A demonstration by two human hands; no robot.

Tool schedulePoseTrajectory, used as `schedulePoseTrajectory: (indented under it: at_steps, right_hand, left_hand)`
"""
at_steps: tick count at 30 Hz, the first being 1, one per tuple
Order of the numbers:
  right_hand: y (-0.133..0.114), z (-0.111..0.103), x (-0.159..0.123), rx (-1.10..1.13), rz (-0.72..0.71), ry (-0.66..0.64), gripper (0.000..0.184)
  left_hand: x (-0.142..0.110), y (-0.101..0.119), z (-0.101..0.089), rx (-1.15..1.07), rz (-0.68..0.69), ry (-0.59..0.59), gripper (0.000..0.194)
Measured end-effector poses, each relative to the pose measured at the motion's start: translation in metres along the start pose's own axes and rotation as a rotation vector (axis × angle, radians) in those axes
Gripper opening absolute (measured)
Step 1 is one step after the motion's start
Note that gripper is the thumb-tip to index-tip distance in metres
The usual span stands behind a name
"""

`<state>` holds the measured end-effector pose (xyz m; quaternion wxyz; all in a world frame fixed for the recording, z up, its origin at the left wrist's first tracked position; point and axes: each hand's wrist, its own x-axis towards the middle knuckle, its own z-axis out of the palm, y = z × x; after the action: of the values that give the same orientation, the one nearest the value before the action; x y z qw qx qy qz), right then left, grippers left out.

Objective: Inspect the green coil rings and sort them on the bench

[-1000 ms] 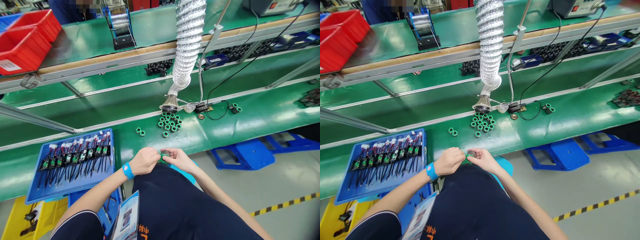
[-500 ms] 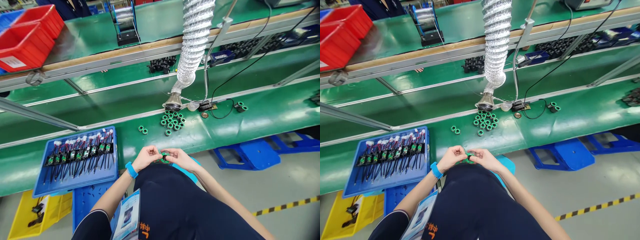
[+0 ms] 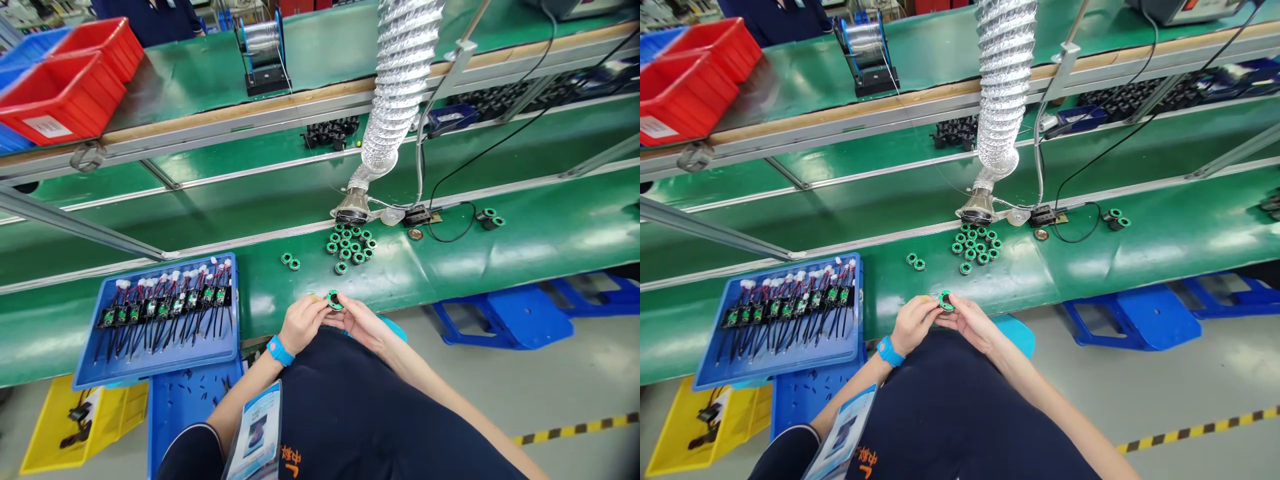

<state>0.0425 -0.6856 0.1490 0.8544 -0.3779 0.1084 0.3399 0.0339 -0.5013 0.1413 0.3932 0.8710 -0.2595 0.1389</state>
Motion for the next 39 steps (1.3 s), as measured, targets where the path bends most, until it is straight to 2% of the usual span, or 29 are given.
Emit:
schedulePoseTrajectory:
  at_steps: [5, 7, 8, 10, 11, 14, 15, 16, 17, 20, 22, 23, 26, 28, 31, 33, 35, 37, 39]
  right_hand:
    - [0.000, 0.006, -0.002, -0.011, 0.064, 0.022, 0.040]
    - [0.001, 0.006, 0.000, -0.054, 0.031, 0.035, 0.038]
    - [0.002, 0.006, 0.001, -0.076, -0.010, 0.046, 0.037]
    - [0.003, 0.005, 0.003, -0.125, -0.111, 0.090, 0.036]
    - [0.003, 0.004, 0.004, -0.157, -0.163, 0.119, 0.039]
    - [0.003, 0.002, 0.007, -0.272, -0.286, 0.190, 0.047]
    - [0.003, 0.001, 0.007, -0.305, -0.313, 0.202, 0.048]
    - [0.003, 0.000, 0.008, -0.325, -0.333, 0.215, 0.049]
    - [0.004, -0.001, 0.009, -0.332, -0.340, 0.234, 0.050]
    - [0.005, -0.006, 0.010, -0.266, -0.294, 0.324, 0.054]
    - [0.005, -0.008, 0.010, -0.168, -0.229, 0.351, 0.053]
    - [0.004, -0.009, 0.009, -0.121, -0.203, 0.337, 0.051]
    - [0.002, -0.009, 0.008, -0.037, -0.166, 0.245, 0.040]
    - [0.000, -0.008, 0.008, -0.013, -0.142, 0.190, 0.033]
    - [0.000, -0.007, 0.008, 0.020, -0.088, 0.114, 0.027]
    - [0.001, -0.007, 0.007, 0.049, -0.042, 0.088, 0.025]
    - [0.003, -0.007, 0.007, 0.071, -0.004, 0.100, 0.023]
    - [0.005, -0.007, 0.007, 0.067, -0.008, 0.130, 0.022]
    - [0.007, -0.008, 0.009, 0.015, -0.073, 0.192, 0.028]
  left_hand:
    - [0.009, -0.014, -0.020, 0.199, 0.397, -0.144, 0.031]
    - [0.011, -0.015, -0.024, 0.278, 0.448, -0.154, 0.028]
    - [0.012, -0.013, -0.024, 0.295, 0.426, -0.156, 0.025]
    - [0.011, -0.008, -0.018, 0.237, 0.259, -0.136, 0.018]
    - [0.011, -0.004, -0.014, 0.142, 0.106, -0.108, 0.014]
    - [0.014, 0.006, 0.005, -0.438, -0.566, 0.005, 0.017]
    - [0.015, 0.008, 0.011, -0.629, -0.753, 0.017, 0.021]
    - [0.017, 0.009, 0.015, -0.777, -0.883, 0.006, 0.025]
    - [0.019, 0.009, 0.019, -0.870, -0.957, -0.019, 0.029]
    - [0.021, 0.010, 0.021, -0.951, -0.997, -0.062, 0.035]
    - [0.017, 0.010, 0.018, -0.856, -0.922, -0.001, 0.035]
    - [0.014, 0.010, 0.017, -0.728, -0.813, 0.025, 0.035]
    - [0.002, 0.004, 0.015, -0.166, -0.281, 0.027, 0.031]
    - [-0.003, -0.004, 0.015, 0.099, 0.027, -0.013, 0.026]
    - [-0.005, -0.018, 0.013, 0.262, 0.264, -0.056, 0.033]
    - [-0.003, -0.023, 0.010, 0.298, 0.327, -0.095, 0.035]
    - [0.000, -0.025, 0.007, 0.305, 0.322, -0.144, 0.032]
    - [0.001, -0.021, 0.006, 0.270, 0.214, -0.187, 0.026]
    - [0.001, -0.013, 0.010, 0.143, -0.011, -0.180, 0.021]
